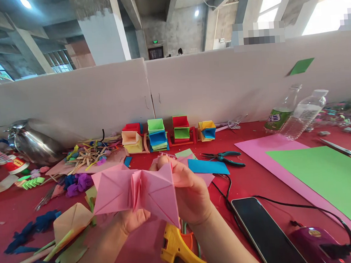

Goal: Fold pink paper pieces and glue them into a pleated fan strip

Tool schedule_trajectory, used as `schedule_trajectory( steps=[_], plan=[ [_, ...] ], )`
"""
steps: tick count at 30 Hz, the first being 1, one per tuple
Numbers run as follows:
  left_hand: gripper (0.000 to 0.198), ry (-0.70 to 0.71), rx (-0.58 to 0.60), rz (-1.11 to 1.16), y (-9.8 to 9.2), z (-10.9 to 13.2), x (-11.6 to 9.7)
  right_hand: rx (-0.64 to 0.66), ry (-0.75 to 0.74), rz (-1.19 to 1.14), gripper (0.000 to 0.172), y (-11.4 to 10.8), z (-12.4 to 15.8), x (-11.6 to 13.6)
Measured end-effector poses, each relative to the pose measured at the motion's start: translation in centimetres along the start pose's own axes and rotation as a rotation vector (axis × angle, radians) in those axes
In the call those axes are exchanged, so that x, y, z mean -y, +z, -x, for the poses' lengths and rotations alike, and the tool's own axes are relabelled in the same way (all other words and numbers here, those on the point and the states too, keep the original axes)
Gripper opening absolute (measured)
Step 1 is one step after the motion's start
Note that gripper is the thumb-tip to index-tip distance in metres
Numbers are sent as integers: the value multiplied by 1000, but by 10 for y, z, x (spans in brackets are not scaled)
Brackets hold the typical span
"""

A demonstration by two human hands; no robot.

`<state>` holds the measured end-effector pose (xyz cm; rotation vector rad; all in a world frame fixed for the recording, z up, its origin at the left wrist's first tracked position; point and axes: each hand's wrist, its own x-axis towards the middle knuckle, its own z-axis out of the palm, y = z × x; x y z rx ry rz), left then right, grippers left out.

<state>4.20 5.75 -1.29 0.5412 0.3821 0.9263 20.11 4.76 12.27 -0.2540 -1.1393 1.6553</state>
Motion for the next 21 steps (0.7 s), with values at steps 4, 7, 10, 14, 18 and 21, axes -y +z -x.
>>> schedule_trajectory(
  steps=[4, 7, 10, 14, 18, 21],
  plan=[
    [41, -97, 69, 54, 8, 1, 0, -38, -56, 45, 34, -12, -3, -1],
    [44, 18, -18, 140, 14, 3, -9, -135, -71, 130, 33, -33, -6, -3],
    [44, 106, -174, 176, 17, 4, -23, -245, -99, 170, 25, -59, -8, -3],
    [35, 210, -296, 123, 20, 5, -42, -316, -134, 156, 18, -89, -10, 0],
    [38, 240, -296, 91, 25, 8, -54, -306, -123, 38, 16, -102, -11, 1],
    [41, 279, -268, 92, 24, 12, -58, -309, -88, -95, 15, -106, -12, -1]
  ],
)
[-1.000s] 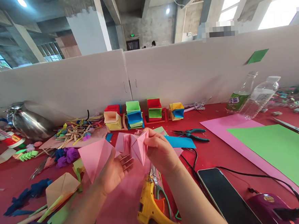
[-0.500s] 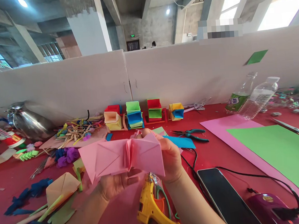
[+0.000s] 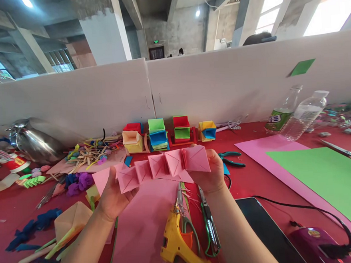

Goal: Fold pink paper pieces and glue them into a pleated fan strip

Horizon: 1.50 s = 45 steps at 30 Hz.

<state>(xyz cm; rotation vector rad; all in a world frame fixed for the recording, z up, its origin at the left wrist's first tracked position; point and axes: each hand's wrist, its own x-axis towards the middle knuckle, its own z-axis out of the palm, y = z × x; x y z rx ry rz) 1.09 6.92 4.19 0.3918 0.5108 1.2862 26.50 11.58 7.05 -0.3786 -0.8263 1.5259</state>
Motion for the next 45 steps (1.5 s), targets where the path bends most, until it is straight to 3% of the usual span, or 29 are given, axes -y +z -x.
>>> schedule_trajectory(
  steps=[5, 8, 11, 15, 18, 30, 45],
  plan=[
    [52, 79, 182, -99, -2, 7, -4, -7, 63, -71, 9, -6, -3, -11],
    [60, 114, 219, -235, 5, 13, -5, -3, 82, -53, 8, -9, -5, -19],
    [67, 217, 155, -470, 15, 18, -5, 0, 106, -33, 7, -11, -8, -23],
    [77, 436, -19, -1020, 28, 27, -6, 0, 153, -5, 4, -12, -10, -21],
    [75, 465, -41, -1218, 32, 31, -7, -4, 183, 9, 5, -10, -10, -17],
    [70, 499, -74, -1112, 10, 13, -11, -35, 161, -3, 4, -4, -5, -9],
    [74, 581, -133, -1112, 14, 15, -10, 24, 153, 118, 2, 9, 0, -7]
  ],
)
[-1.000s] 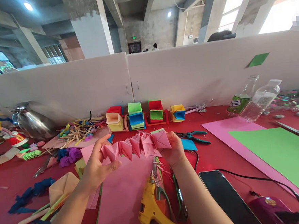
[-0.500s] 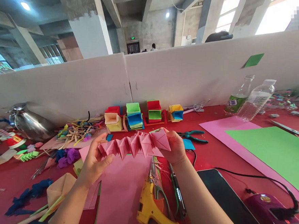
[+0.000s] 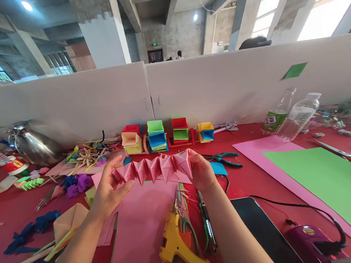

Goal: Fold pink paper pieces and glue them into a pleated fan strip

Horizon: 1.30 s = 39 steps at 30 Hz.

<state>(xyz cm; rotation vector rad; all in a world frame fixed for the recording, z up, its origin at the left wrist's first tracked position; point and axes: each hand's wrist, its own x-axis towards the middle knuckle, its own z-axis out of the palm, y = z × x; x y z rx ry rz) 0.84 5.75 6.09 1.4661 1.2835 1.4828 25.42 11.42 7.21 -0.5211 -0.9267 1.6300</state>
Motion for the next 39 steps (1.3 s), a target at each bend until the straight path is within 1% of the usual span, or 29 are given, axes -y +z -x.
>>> schedule_trajectory(
  steps=[3, 6, 10, 14, 19, 23, 28, 33, 36, 39],
  plan=[
    [74, 29, -51, -51, 0, 0, 1, -7, -24, 33, 3, 0, 0, 1],
    [72, 34, -69, -96, -1, 0, 0, -9, -49, 58, 5, 1, 1, 2],
    [68, 44, -43, -146, -3, -1, -3, -11, -61, 86, 2, 3, 2, 3],
    [68, 44, -39, -127, -3, 0, -5, -10, -67, 107, 1, 4, 2, 4],
    [69, 51, 4, -77, 0, 1, -1, -3, -80, 114, 3, 5, 1, 2],
    [70, 62, 3, -71, 0, 0, 2, 9, -91, 118, 3, 4, 1, 1],
    [70, 49, -2, -123, 1, 3, -5, 22, -86, 155, 7, 3, 1, -3],
    [67, 53, 23, -196, 5, 8, -14, 54, -55, 220, 13, 11, 3, -11],
    [66, 61, 18, -184, 5, 8, -12, 75, -48, 245, 17, 16, 4, -12],
    [66, 84, -19, -139, 3, 6, -8, 76, -55, 251, 17, 16, 4, -11]
  ],
)
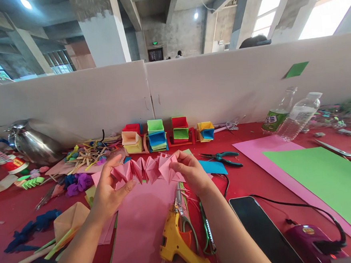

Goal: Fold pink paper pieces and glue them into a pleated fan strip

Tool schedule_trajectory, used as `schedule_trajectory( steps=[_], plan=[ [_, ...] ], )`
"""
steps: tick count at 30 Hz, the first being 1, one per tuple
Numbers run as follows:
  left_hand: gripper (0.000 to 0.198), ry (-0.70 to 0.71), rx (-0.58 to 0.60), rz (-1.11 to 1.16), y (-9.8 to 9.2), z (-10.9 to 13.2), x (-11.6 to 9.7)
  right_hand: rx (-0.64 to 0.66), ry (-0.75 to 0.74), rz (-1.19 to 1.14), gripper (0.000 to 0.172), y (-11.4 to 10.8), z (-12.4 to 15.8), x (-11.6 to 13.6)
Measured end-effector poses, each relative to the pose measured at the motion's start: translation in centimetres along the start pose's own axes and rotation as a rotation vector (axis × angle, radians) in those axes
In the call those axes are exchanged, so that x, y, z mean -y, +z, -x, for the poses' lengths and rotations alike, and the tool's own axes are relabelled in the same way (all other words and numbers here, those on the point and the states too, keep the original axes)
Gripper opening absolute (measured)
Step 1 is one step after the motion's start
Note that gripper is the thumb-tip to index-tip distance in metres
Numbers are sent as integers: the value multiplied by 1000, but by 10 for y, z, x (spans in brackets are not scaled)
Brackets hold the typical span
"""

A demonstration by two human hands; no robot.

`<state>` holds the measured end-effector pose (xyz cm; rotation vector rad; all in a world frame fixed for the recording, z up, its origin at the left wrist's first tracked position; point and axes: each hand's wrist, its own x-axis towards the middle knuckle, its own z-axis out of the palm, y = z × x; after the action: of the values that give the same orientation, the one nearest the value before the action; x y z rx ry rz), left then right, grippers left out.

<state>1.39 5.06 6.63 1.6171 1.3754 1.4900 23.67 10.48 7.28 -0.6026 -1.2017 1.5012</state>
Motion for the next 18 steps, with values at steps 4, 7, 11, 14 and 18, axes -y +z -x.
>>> schedule_trajectory(
  steps=[4, 7, 11, 14, 18],
  plan=[
    [69, 6, -28, 22, -1, -3, 3, -18, -7, -17, 15, -4, -1, 2],
    [70, -13, -59, 26, -3, -6, 3, -29, -20, -23, 12, -7, 0, 5],
    [65, -61, 66, -118, -17, -9, 11, -10, -34, 12, 12, -7, 2, 9],
    [68, -90, 398, -294, -36, -11, 21, 99, -17, 215, 10, 0, 4, 8],
    [84, -3, 479, -475, -49, -9, 16, 394, -70, 838, 8, 20, 8, 0]
  ],
)
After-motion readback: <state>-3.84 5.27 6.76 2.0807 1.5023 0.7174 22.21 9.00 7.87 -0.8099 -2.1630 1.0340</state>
